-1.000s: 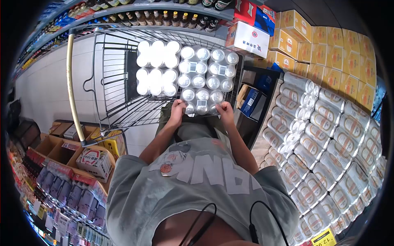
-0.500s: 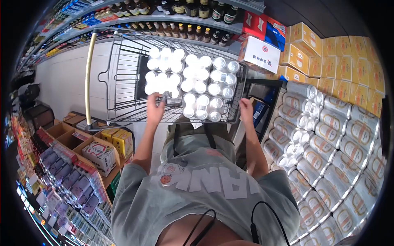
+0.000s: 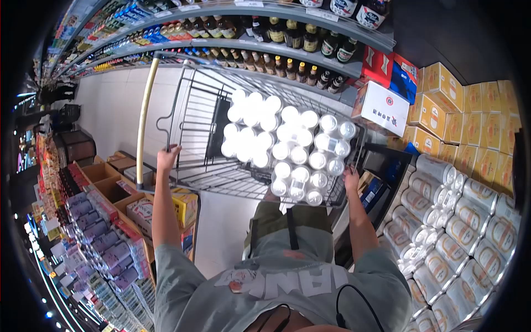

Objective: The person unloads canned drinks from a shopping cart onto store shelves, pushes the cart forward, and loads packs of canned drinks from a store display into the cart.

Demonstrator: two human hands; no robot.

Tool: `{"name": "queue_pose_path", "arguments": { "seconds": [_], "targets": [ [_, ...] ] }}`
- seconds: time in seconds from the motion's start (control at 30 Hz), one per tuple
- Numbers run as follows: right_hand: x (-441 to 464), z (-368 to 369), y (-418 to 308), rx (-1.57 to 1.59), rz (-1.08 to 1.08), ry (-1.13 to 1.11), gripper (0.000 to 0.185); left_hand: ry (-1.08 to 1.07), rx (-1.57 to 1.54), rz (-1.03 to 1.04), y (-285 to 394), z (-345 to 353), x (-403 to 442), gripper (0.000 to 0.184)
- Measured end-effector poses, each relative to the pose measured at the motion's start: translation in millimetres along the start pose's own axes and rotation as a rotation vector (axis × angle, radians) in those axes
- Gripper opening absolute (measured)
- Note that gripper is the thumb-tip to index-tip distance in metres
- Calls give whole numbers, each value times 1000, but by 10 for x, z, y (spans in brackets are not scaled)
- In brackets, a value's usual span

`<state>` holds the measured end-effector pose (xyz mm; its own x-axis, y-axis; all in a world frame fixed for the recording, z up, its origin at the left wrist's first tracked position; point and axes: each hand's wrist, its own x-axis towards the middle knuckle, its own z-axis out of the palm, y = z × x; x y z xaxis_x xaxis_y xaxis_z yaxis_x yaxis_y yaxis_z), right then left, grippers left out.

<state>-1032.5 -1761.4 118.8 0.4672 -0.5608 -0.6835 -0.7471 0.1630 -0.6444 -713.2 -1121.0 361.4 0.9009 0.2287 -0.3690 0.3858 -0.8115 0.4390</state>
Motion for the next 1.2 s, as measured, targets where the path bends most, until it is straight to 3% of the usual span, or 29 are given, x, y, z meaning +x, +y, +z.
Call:
{"name": "queue_pose_path", "arguments": {
  "seconds": [0.03, 0.1, 0.43, 0.63, 0.8, 0.97, 1.1, 1.2],
  "targets": [
    [47, 7, 69, -31, -41, 18, 37, 47, -51, 46, 146, 8, -80, 33],
    [-2, 54, 49, 27, -74, 89, 34, -15, -228, -122, -146, 97, 97, 26],
    [-307, 298, -365, 180, -74, 166, 26, -62, -233, -80, 55, -85, 188, 43],
    [-167, 374, -403, 47, -126, -40, 22, -85, -156, -138, -34, -245, 411, 31],
    [-176, 671, -688, 36, -43, 65, 18, -116, -309, -130, -55, -345, 512, 20],
    [-16, 955, -649, -298, -341, 368, 23, -105, -342, -169, -98, -480, 709, 17],
    [-118, 1227, -1011, -251, -242, 316, 23, -91, -341, -179, -223, -611, 966, 18],
    [-188, 1459, -1306, -489, -183, 342, 25, -95, -332, -173, -407, -710, 1218, 19]
  ]
}}
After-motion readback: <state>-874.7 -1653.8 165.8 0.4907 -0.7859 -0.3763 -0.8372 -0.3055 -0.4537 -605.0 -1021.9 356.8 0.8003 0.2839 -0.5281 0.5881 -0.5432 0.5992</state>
